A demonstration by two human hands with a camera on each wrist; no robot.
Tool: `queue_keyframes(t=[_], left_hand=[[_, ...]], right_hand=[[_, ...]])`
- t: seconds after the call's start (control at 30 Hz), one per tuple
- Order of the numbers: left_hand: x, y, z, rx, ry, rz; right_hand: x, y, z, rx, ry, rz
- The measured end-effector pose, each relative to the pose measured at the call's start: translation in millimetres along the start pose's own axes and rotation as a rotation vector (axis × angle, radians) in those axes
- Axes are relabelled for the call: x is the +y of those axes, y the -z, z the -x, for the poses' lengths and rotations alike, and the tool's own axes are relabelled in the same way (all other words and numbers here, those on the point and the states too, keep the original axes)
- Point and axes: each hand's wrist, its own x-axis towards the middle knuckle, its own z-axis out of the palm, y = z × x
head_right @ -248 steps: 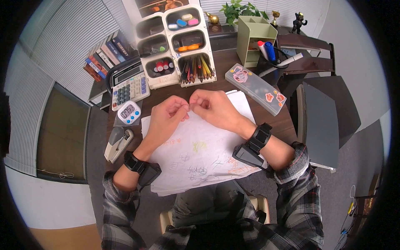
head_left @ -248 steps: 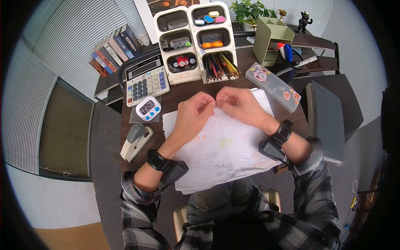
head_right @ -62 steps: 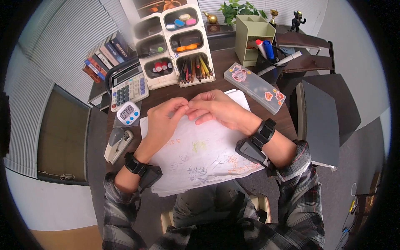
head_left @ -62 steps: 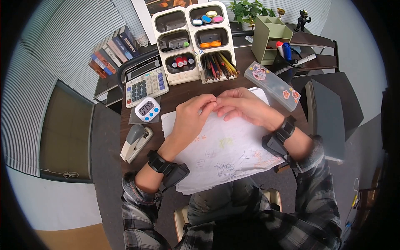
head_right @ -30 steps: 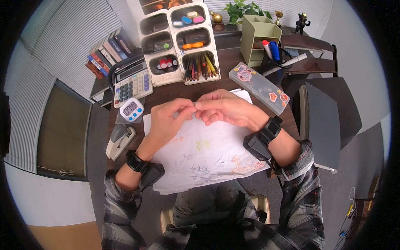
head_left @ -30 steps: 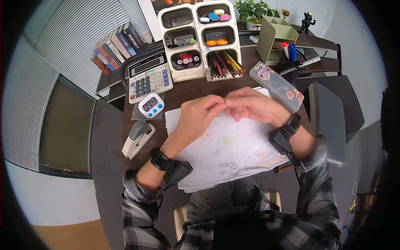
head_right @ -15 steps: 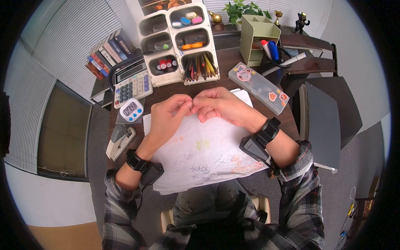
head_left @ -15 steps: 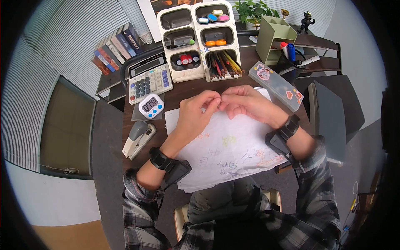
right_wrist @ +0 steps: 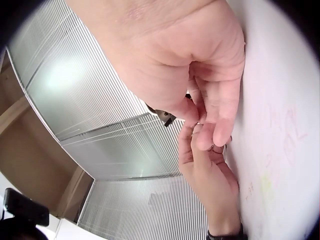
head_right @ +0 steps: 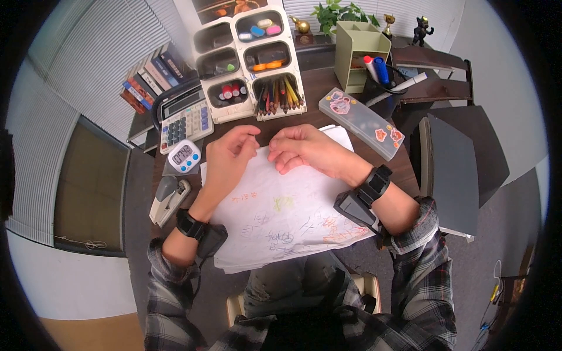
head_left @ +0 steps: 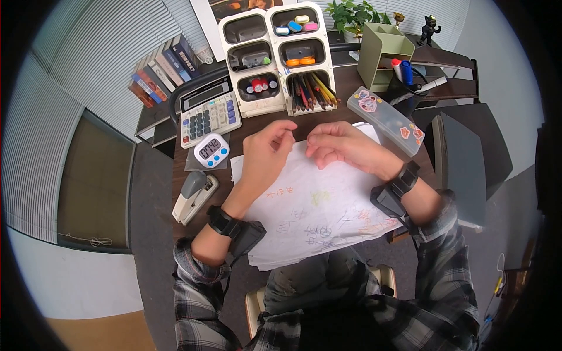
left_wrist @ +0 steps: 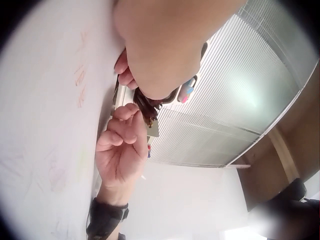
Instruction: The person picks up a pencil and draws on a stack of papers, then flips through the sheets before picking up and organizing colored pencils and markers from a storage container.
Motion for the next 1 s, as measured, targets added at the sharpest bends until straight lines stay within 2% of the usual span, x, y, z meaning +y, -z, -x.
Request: queue_keyframes(t=[0.03, 0.13, 0.27, 0.33, 0.43, 0.53, 0.77, 1.0], left_hand=[[-1, 2, -2, -0.001, -0.001, -0.001], [-2, 6, -6, 0.07, 0.138, 0.073], [-15, 13, -11, 0.095, 0.129, -0.017], [-17, 16, -12, 0.113, 0.024, -0.259], [-23, 17, -12, 0.136, -0.028, -0.276], [-25, 19, -13, 0.133, -0.008, -0.342], [-20, 22, -12, 0.079, 0.07, -0.428], [-32, 26, -13, 0.107, -0.002, -0.399]], right_hand=[[0, 0, 0, 0.0, 0.003, 0.006], [0, 0, 1, 0.018, 0.013, 0.032], [3, 4, -2, 0.088, 0.079, 0.094], [4, 6, -4, 0.201, 0.147, 0.138], [3, 5, -3, 0.289, 0.193, 0.165], [2, 5, -3, 0.323, 0.21, 0.174], [6, 8, -6, 0.311, 0.196, 0.23], [10, 11, -6, 0.258, 0.192, 0.262]])
